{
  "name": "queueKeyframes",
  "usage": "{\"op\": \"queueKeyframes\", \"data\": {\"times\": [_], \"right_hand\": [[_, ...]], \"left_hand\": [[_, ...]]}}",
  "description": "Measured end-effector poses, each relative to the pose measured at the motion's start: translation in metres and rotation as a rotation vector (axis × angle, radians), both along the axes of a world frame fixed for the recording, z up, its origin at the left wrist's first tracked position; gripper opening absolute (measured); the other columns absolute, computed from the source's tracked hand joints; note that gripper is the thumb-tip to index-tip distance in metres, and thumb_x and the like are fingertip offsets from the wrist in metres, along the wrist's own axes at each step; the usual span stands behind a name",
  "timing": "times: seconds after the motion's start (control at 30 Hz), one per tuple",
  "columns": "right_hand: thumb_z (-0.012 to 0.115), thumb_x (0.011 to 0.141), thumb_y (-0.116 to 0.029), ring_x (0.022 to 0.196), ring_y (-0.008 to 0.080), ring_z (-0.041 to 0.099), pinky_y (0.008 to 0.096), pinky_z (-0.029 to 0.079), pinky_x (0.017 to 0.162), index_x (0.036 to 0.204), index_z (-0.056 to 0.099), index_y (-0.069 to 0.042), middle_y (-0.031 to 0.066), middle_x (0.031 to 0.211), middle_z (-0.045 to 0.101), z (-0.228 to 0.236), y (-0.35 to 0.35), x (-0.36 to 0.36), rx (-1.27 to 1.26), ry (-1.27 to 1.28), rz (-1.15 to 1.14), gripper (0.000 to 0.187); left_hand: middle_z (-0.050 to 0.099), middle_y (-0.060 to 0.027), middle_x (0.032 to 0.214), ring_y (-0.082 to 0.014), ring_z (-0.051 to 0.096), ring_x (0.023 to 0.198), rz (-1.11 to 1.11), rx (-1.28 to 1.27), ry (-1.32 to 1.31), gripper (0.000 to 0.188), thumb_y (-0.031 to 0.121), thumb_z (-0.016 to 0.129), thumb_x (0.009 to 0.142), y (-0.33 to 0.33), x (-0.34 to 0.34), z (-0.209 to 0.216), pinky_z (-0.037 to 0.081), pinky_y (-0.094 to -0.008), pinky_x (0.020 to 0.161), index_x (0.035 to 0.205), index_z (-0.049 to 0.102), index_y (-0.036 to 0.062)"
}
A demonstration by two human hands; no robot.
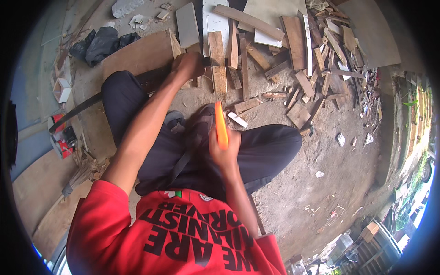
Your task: The person sits cross-legged on the floor and uses a hand saw to cut a small piece of wood held between their legs. They repeatedly saw back and forth, adjusting the wood occasionally, while surrounded by scattered wood scraps and debris.
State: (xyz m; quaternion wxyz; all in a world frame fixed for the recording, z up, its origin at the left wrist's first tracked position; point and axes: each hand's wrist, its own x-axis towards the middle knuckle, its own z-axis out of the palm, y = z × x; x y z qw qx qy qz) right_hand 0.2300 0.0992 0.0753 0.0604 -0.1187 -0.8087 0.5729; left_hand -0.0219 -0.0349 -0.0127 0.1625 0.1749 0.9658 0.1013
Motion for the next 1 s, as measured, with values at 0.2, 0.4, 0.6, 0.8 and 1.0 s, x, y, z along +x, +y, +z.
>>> {"op": "queueKeyframes", "data": {"times": [0.2, 0.4, 0.6, 0.8, 1.0], "right_hand": [[0.064, 0.079, -0.004, 0.045, 0.0290, 0.059, 0.0336, 0.045, 0.047, 0.073, 0.061, 0.000, 0.0144, 0.054, 0.052, 0.038, 0.018, 0.121, 0.185, -0.211, 0.061, 0.007], [0.063, 0.085, -0.011, 0.049, 0.0368, 0.055, 0.0420, 0.042, 0.049, 0.069, 0.055, 0.002, 0.0202, 0.058, 0.053, 0.002, -0.008, -0.060, 0.073, 0.032, -0.019, 0.021], [0.062, 0.084, -0.008, 0.048, 0.0336, 0.057, 0.0397, 0.043, 0.049, 0.073, 0.057, 0.002, 0.0184, 0.057, 0.053, -0.020, 0.000, -0.023, 0.093, 0.035, -0.004, 0.016], [0.060, 0.083, -0.002, 0.045, 0.0216, 0.058, 0.0310, 0.045, 0.049, 0.079, 0.062, 0.003, 0.0118, 0.054, 0.052, 0.046, 0.011, 0.107, 0.027, -0.195, 0.000, 0.006], [0.062, 0.087, -0.009, 0.046, 0.0194, 0.053, 0.0370, 0.040, 0.047, 0.073, 0.056, 0.003, 0.0136, 0.053, 0.051, -0.008, -0.001, -0.044, 0.031, 0.000, -0.041, 0.020]], "left_hand": [[0.067, -0.0310, 0.078, -0.0419, 0.070, 0.077, 0.071, 0.168, 0.055, 0.021, 0.014, 0.072, 0.069, -0.004, 0.008, -0.030, 0.058, -0.0451, 0.073, 0.075, 0.071, -0.0056], [0.072, -0.0219, 0.089, -0.0345, 0.071, 0.090, 0.067, 0.037, -0.033, 0.018, 0.012, 0.064, 0.072, 0.006, 0.004, -0.001, 0.058, -0.0443, 0.078, 0.084, 0.074, 0.0034], [0.072, -0.0213, 0.086, -0.0347, 0.072, 0.086, 0.059, 0.052, -0.025, 0.017, 0.012, 0.063, 0.072, 0.004, 0.012, 0.027, 0.058, -0.0443, 0.076, 0.082, 0.074, 0.0046], [0.067, -0.0286, 0.072, -0.0380, 0.072, 0.069, 0.080, 0.139, 0.024, 0.013, 0.009, 0.066, 0.068, 0.003, 0.010, -0.013, 0.059, -0.0449, 0.071, 0.068, 0.071, -0.0025], [0.072, -0.0208, 0.079, -0.0343, 0.073, 0.080, -0.031, -0.056, -0.056, 0.021, 0.015, 0.063, 0.073, 0.012, 0.006, 0.017, 0.058, -0.0451, 0.073, 0.084, 0.074, 0.0027]]}}
